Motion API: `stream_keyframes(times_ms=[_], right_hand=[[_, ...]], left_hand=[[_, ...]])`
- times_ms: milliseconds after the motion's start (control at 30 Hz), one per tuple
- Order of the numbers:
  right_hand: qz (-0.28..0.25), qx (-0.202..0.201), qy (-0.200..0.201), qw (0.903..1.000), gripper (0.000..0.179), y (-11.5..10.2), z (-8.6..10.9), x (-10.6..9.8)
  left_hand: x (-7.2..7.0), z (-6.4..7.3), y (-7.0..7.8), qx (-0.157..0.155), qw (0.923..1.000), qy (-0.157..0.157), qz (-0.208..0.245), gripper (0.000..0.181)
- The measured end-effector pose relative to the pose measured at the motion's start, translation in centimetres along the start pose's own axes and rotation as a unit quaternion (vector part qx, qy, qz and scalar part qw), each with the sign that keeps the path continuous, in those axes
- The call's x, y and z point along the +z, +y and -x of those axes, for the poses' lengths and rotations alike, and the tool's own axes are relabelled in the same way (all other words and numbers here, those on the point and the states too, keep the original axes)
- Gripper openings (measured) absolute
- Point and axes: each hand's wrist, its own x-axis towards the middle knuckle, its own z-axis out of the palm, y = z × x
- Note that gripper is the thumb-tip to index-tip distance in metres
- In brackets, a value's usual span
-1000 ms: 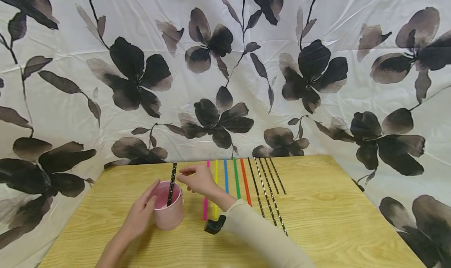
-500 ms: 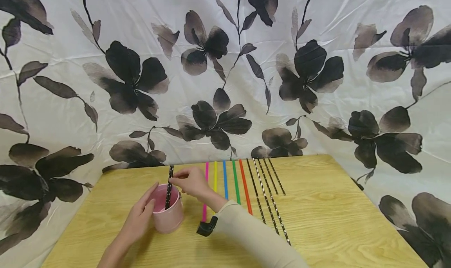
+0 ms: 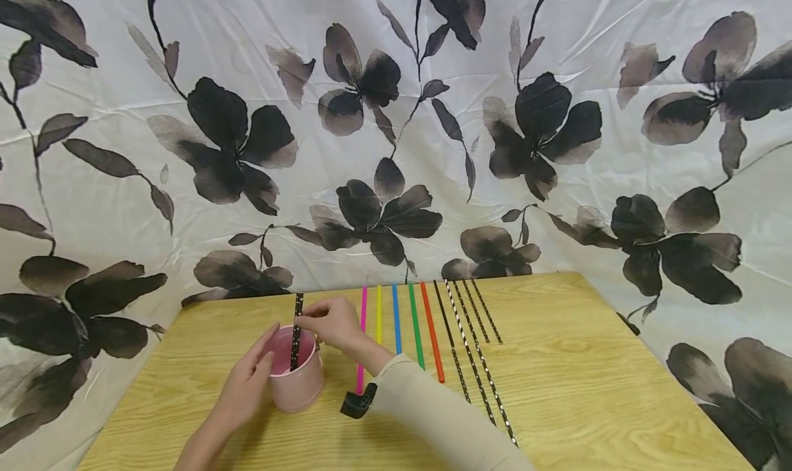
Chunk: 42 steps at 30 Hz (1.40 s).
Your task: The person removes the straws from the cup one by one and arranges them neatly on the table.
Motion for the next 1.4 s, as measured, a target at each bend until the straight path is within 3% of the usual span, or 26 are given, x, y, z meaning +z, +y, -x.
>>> stream_keyframes(times_ms=[233, 367, 533, 767, 967, 1233, 1400], right_hand=[[-0.018, -0.006, 0.013, 0.9997, 0.008, -0.5, 0.1, -1.4], [-0.071, -0.003, -0.004, 0.9975, 0.01, -1.6, 0.4, -2.9], [-0.139, -0.029, -0.018, 0.9898, 0.013, -3.2, 0.6, -5.4], [-0.168, -0.106, 0.051, 0.9787, 0.019, -5.2, 0.7, -10.2], [-0.156, -0.138, 0.076, 0.9751, 0.026, -6.2, 1.3, -14.8], [-0.073, -0.11, 0.059, 0.9894, 0.026, -6.9, 4.3, -19.6], [-0.048, -0.092, 0.036, 0.994, 0.028, -5.8, 5.8, -21.5]], left_hand=[[0.1, 0.0, -0.3, 0.009, 0.9999, 0.008, -0.009, 0.043], [0.1, 0.0, -0.2, 0.009, 0.9998, 0.012, -0.014, 0.043], [0.1, -0.1, -0.2, 0.012, 0.9996, 0.016, -0.019, 0.043], [0.2, -0.2, -0.3, 0.013, 0.9994, 0.011, -0.03, 0.043], [0.2, -0.2, -0.3, 0.029, 0.9991, 0.012, -0.027, 0.043], [0.3, -0.4, -0.5, 0.038, 0.9991, 0.01, -0.015, 0.044], [0.2, -0.3, -0.5, 0.032, 0.9993, 0.012, -0.017, 0.044]])
